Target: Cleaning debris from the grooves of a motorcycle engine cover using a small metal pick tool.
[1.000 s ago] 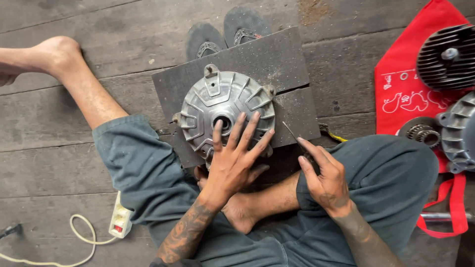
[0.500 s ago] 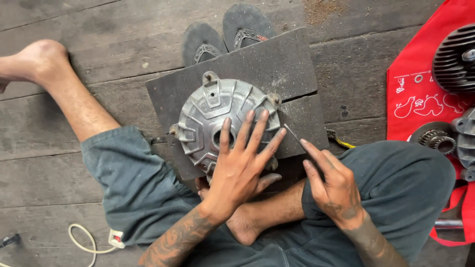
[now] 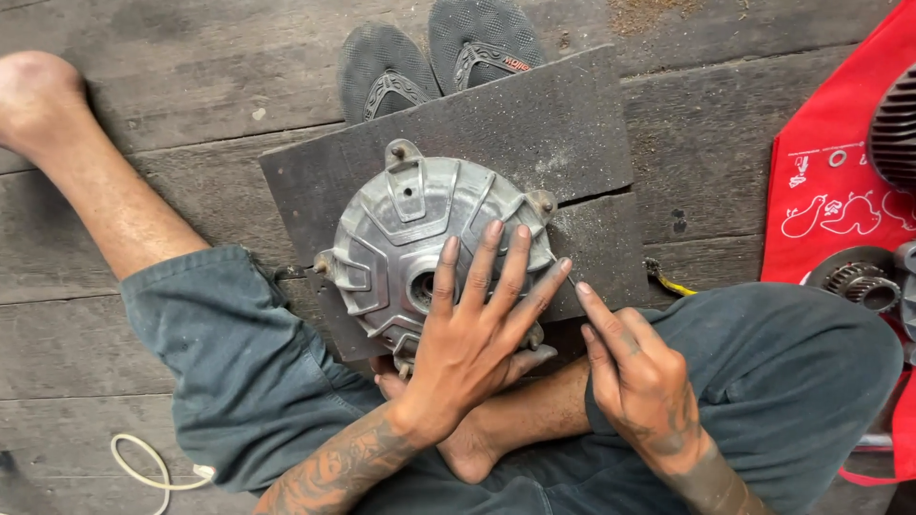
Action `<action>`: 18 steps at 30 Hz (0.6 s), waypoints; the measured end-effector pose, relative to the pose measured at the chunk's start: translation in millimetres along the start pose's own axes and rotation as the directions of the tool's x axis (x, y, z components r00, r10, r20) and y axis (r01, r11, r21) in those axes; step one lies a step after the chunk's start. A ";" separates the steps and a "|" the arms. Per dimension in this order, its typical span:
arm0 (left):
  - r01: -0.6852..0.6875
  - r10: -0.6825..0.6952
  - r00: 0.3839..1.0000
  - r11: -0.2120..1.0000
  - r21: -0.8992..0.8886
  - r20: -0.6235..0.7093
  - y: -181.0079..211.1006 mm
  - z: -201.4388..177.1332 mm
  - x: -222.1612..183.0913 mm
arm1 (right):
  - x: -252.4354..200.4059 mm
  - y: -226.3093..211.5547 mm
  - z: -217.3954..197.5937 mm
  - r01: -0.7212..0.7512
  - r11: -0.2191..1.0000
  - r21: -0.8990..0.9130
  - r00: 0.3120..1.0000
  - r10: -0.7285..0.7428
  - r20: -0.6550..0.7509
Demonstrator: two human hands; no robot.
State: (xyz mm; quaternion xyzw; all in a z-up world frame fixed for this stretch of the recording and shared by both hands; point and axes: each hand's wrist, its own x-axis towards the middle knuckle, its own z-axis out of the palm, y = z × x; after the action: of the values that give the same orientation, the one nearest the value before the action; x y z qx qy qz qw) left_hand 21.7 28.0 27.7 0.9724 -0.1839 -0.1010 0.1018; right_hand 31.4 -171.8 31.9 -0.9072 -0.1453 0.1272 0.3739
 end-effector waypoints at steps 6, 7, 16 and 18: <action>-0.008 0.009 1.000 0.999 0.045 -0.030 1.2 0.4 -0.7 | -5.5 -5.1 6.5 0.001 0.992 -0.123 0.999 -0.005 -0.033; -0.006 0.007 1.000 0.999 0.044 -0.030 1.2 1.2 -0.5 | -5.8 -6.9 6.4 0.002 0.992 -0.124 1.000 -0.006 -0.031; 0.018 0.004 0.988 0.990 0.143 -0.152 3.6 10.7 0.6 | -9.0 -21.3 0.6 -0.049 0.937 -0.346 0.997 0.068 0.042; 0.010 0.018 0.984 0.988 0.155 -0.176 2.8 13.2 0.2 | -8.9 -23.0 -1.2 -0.058 0.924 -0.377 0.991 0.099 0.092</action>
State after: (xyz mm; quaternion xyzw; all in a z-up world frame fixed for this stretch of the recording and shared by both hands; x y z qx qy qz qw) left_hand 17.9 23.2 15.7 0.9821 -0.1835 0.0007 0.0422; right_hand 19.7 -160.1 50.2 -0.9585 -0.1506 0.1615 0.1805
